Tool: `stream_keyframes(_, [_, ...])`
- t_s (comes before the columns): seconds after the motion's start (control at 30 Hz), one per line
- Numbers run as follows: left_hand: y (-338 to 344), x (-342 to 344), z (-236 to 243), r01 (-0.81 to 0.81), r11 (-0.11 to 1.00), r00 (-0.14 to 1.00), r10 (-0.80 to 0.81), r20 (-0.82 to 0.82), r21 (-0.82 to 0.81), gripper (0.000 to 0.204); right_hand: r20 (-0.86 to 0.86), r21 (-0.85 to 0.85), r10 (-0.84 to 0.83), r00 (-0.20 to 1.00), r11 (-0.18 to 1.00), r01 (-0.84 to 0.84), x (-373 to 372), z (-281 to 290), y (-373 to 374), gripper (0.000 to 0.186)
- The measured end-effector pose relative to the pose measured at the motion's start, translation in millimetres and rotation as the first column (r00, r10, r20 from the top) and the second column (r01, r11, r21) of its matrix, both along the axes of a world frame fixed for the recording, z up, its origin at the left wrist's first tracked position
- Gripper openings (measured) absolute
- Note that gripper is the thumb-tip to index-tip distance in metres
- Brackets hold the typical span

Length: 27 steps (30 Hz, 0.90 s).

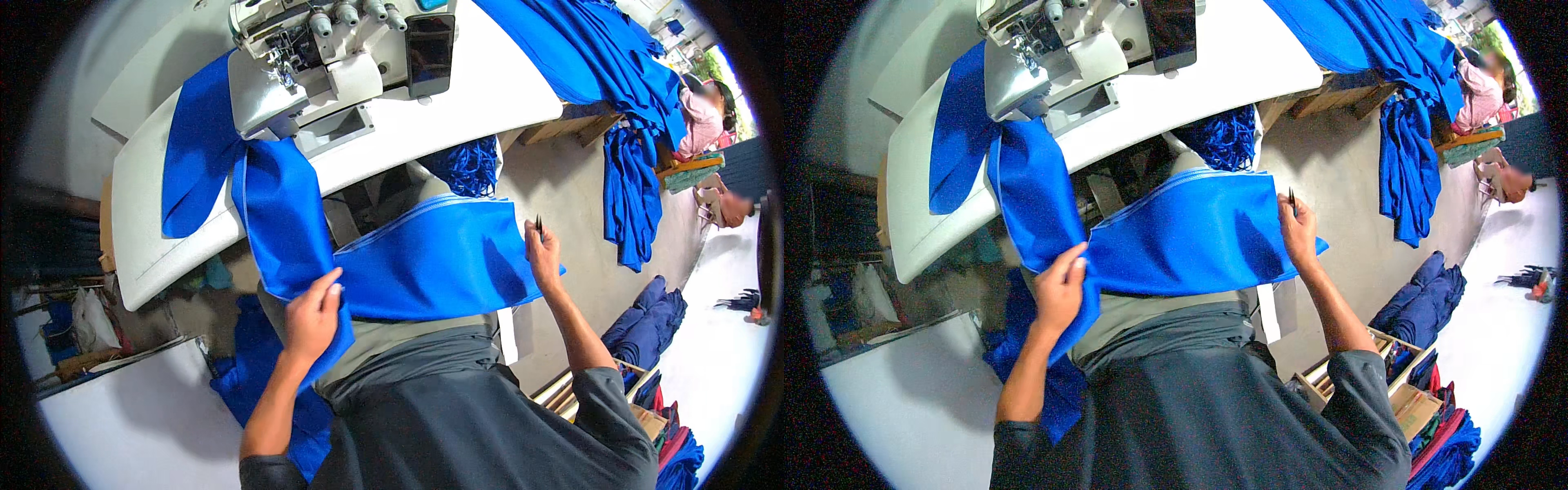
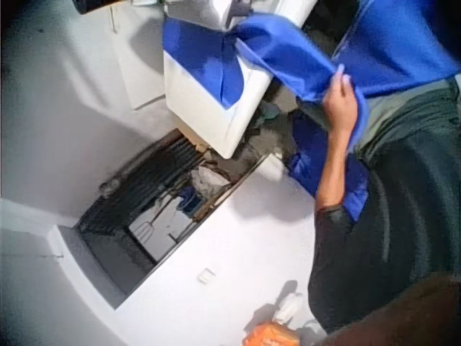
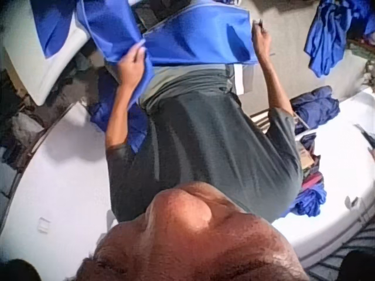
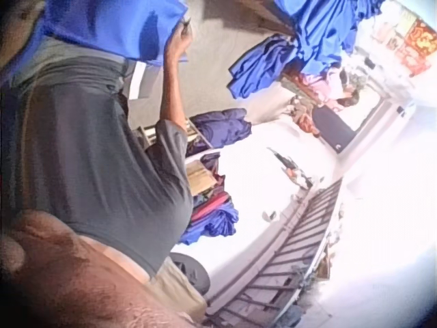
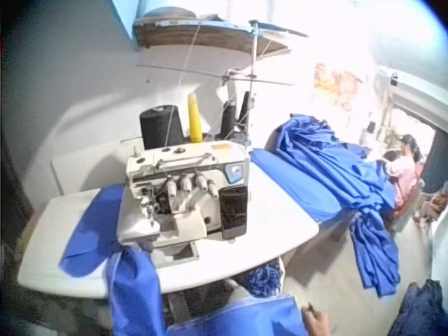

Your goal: The person repeatedly cuts blue fabric pieces using scissors. They hold the fabric with one hand and cut along the edge with the other, then place the cut pieces aside.

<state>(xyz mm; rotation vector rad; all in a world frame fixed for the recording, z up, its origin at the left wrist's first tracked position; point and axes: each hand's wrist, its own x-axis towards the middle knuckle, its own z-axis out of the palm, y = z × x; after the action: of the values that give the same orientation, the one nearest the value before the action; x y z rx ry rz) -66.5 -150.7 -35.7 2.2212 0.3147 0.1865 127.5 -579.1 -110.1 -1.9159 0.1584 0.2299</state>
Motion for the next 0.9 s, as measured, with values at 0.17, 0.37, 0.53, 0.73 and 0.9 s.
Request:
stream_keyframes(0.17, [-0.9, 4.2, 135.3, 0.241, 0.912, 0.846, -0.365, 0.388, 0.331, 0.033, 0.080, 0.233, 0.237, 0.968, 0.940, -0.249, -25.4, 111.4, 112.0, 0.040])
stream_keyframes(0.37, [-48.0, 72.0, 165.5, 0.372, 0.801, 0.645, -0.587, 0.489, 0.470, 0.047, 0.370, 0.306, 0.420, 0.829, 0.787, -0.536, -61.0, 177.0, 131.8, 0.056])
stream_keyframes(0.53, [-94.4, 118.2, 149.4, 0.352, 0.787, 0.568, -0.610, 0.553, 0.506, 0.048, 0.314, 0.212, 0.365, 0.877, 0.873, -0.439, -89.6, 201.6, 95.0, 0.090])
stream_keyframes(0.73, [-120.7, 158.9, 147.8, 0.305, 0.703, 0.508, -0.690, 0.515, 0.642, 0.047, 0.169, 0.124, 0.213, 0.962, 0.964, -0.235, -86.8, 210.5, 86.9, 0.079])
stream_keyframes(0.9, [-134.9, 177.4, 149.5, 0.284, 0.711, 0.507, -0.680, 0.529, 0.643, 0.042, 0.261, 0.085, 0.079, 0.962, 0.991, -0.105, -74.2, 223.1, 85.5, 0.070])
